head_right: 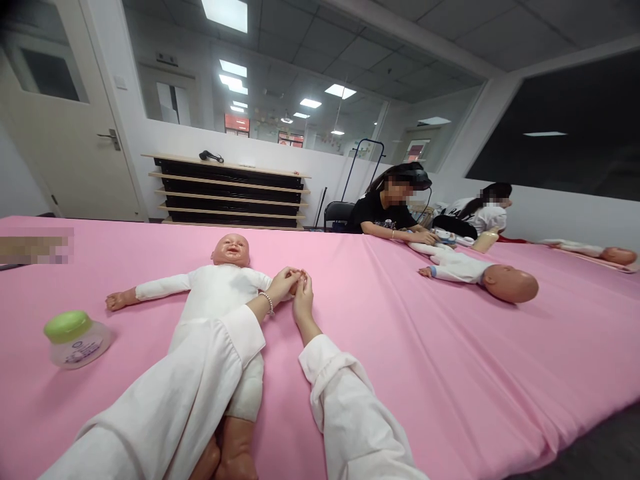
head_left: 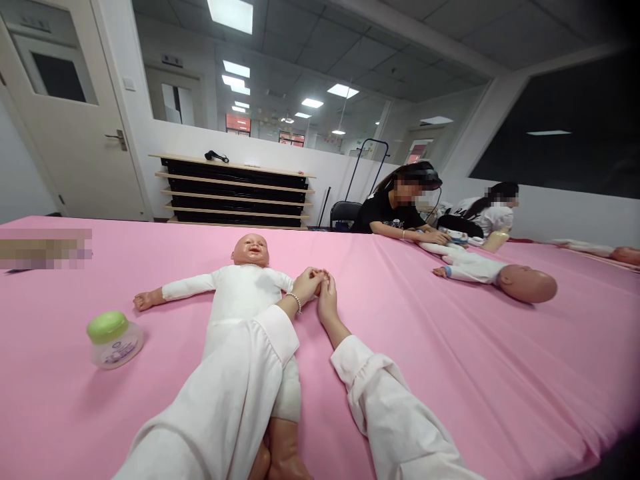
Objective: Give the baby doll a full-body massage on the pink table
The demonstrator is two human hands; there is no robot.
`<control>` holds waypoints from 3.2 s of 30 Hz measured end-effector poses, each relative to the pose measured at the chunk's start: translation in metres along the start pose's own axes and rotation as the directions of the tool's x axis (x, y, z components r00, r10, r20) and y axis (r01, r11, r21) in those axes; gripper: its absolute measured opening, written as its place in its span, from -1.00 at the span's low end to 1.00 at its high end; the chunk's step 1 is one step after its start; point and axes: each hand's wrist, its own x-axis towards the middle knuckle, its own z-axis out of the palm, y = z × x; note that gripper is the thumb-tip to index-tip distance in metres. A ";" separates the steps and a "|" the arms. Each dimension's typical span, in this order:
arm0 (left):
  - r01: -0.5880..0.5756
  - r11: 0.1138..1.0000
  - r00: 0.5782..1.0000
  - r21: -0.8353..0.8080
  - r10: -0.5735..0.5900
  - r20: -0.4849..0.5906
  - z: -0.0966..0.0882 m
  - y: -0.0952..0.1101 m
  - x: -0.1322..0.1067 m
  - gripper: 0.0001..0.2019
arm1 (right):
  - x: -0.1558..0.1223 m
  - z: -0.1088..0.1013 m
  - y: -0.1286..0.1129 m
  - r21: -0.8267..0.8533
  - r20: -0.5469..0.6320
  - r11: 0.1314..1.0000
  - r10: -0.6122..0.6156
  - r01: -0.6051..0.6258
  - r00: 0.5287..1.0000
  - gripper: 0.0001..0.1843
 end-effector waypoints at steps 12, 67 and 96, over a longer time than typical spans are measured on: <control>0.026 0.999 1.000 0.046 -0.027 0.009 0.000 -0.004 -0.002 -0.71 | 0.004 -0.002 0.000 0.086 -0.051 0.991 0.104 -0.099 0.993 -0.32; -0.131 0.794 0.873 0.594 0.375 -0.310 -0.165 0.071 -0.073 -0.55 | 0.023 -0.028 0.003 -0.524 -0.286 0.829 0.046 -0.196 0.957 -0.63; 0.344 0.768 0.701 0.541 0.173 -0.692 -0.283 -0.013 -0.148 -0.50 | -0.061 0.192 -0.107 -0.352 0.768 0.561 -0.284 0.749 0.574 -0.63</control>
